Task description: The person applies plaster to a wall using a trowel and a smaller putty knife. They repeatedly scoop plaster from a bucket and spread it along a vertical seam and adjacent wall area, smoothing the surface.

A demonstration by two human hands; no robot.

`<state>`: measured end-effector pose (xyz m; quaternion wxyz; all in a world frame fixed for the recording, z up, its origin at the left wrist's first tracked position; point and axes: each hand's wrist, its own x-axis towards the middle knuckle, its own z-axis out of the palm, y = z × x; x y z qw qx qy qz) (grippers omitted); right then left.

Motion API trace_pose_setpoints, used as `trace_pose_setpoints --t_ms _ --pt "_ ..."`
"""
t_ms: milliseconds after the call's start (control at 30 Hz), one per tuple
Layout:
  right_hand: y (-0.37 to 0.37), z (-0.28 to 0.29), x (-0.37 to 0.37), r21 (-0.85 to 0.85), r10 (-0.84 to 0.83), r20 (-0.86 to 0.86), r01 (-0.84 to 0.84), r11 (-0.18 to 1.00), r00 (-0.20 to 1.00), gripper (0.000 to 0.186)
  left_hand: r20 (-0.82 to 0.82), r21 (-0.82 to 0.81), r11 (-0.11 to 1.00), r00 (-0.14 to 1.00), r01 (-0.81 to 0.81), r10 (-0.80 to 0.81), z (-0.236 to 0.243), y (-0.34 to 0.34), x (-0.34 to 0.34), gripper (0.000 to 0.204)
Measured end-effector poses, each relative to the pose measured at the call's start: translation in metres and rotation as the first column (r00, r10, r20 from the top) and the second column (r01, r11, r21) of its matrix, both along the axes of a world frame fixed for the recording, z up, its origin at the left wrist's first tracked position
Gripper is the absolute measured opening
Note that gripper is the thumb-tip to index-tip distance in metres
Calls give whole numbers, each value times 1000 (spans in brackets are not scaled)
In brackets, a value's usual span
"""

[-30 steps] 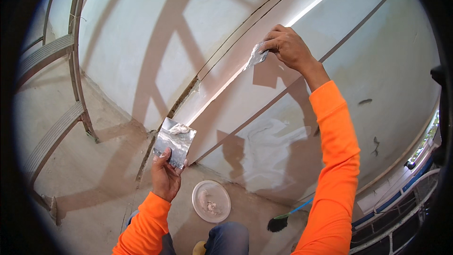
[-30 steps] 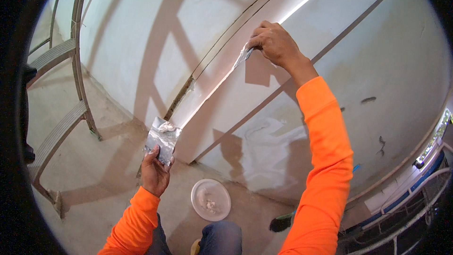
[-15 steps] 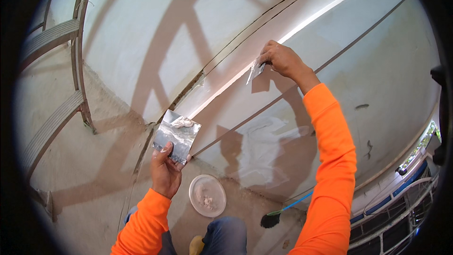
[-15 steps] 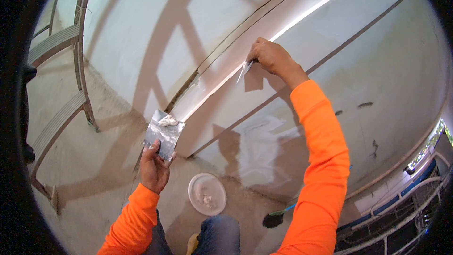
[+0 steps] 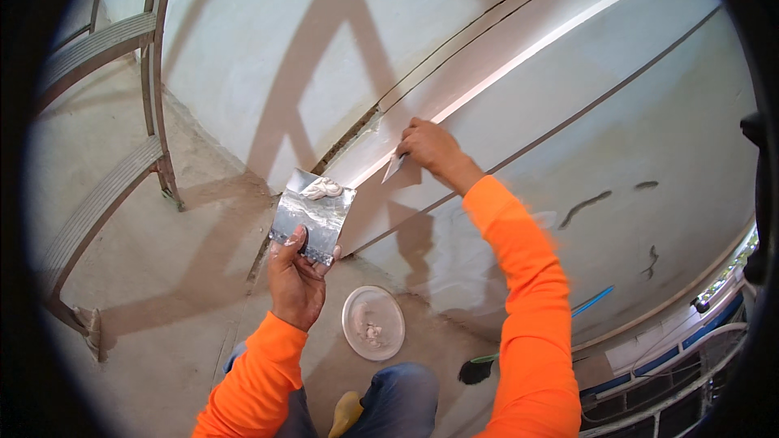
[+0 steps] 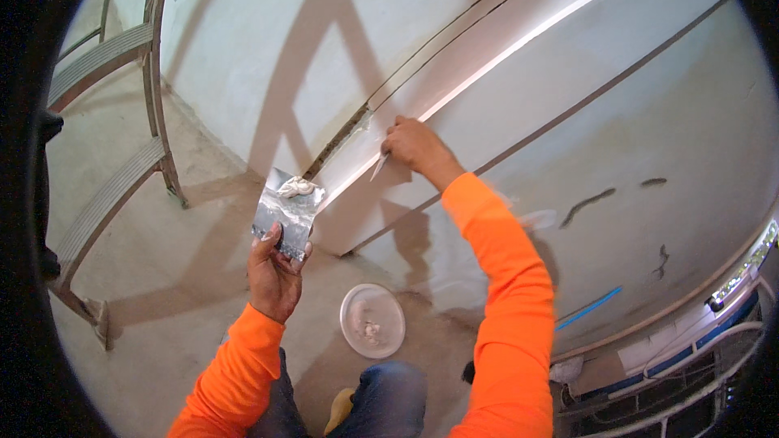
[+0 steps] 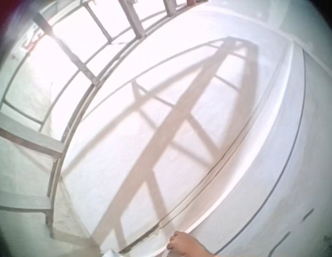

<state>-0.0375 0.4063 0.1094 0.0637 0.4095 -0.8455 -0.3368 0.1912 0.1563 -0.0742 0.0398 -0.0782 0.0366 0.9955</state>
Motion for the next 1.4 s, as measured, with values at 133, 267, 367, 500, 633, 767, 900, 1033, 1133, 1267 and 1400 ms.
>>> trace_pose_setpoints --t_ms 133,267,367,500,633,767,900,1033,1133,1267,1400 --pt "-3 -96 -8 -34 67 21 -66 997 998 11 20 -40 999 999 -28 29 -1 0 3 31" --pt "-27 -183 20 -95 16 24 -13 995 1000 18 -3 -56 994 995 -98 98 -3 0 2 28" --pt "-38 -215 73 -618 -46 44 64 784 998 19 41 -90 981 984 -172 176 -5 -7 -1 30" --pt "-27 -205 142 -907 -159 171 219 361 972 24 -36 -159 976 989 -149 145 -5 -15 -2 28" --pt "11 -157 187 -617 255 553 596 -515 793 16 -34 -126 986 993 110 -115 -6 1 4 25" --pt "51 -131 207 56 732 230 743 -667 641 24 86 -22 869 867 495 -492 -19 37 15 20" --pt "69 -152 210 146 953 -61 947 -286 297 27 29 13 720 719 694 -694 -38 75 23 21" --pt "81 -172 222 125 937 280 959 -253 211 36 -189 20 750 739 661 -646 -35 74 12 25" --pt "87 -173 242 192 723 387 717 -670 572 37 -165 -65 857 841 512 -515 -26 70 6 32" --pt "86 -176 265 -497 236 345 390 -775 908 28 -67 -268 886 910 380 -410 -30 103 30 29" --pt "87 -192 276 -841 17 237 213 -498 971 15 -22 -390 849 918 358 -397 -37 118 52 28"
